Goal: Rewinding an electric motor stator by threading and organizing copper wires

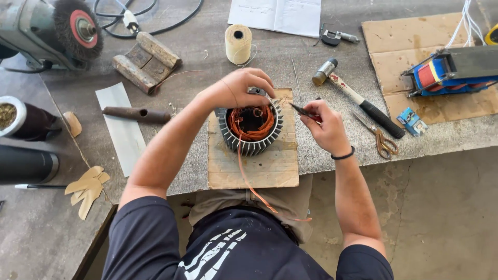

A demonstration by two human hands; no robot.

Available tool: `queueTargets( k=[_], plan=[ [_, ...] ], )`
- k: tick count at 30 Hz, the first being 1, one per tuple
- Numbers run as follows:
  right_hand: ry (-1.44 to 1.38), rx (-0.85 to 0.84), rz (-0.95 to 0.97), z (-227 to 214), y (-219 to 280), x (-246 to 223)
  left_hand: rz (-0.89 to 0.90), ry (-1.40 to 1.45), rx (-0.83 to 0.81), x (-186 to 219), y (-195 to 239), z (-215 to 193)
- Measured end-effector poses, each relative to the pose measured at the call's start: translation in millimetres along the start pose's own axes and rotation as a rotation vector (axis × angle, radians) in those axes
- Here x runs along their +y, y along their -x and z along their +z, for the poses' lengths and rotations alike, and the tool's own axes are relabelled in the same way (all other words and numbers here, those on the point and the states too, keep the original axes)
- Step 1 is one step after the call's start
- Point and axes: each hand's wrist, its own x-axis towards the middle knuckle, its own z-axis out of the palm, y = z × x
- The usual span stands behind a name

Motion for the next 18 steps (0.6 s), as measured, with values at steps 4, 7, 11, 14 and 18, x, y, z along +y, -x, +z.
queueTargets(
  k=[4,7,11,14,18],
  plan=[
    [0.319,-0.091,0.113,8,-5,16,0.041,-0.050,-0.175,7,-20,12],
    [0.596,-0.155,0.184,26,5,38,-0.017,-0.028,-0.202,-9,-28,17],
    [0.585,-0.087,-0.029,36,0,26,-0.045,0.180,-0.237,-34,-32,21],
    [0.102,0.142,-0.088,47,-10,-4,-0.167,0.343,-0.264,-34,-35,13],
    [-0.065,0.262,-0.093,59,-22,-34,-0.165,0.259,-0.306,-41,-36,18]
  ],
)
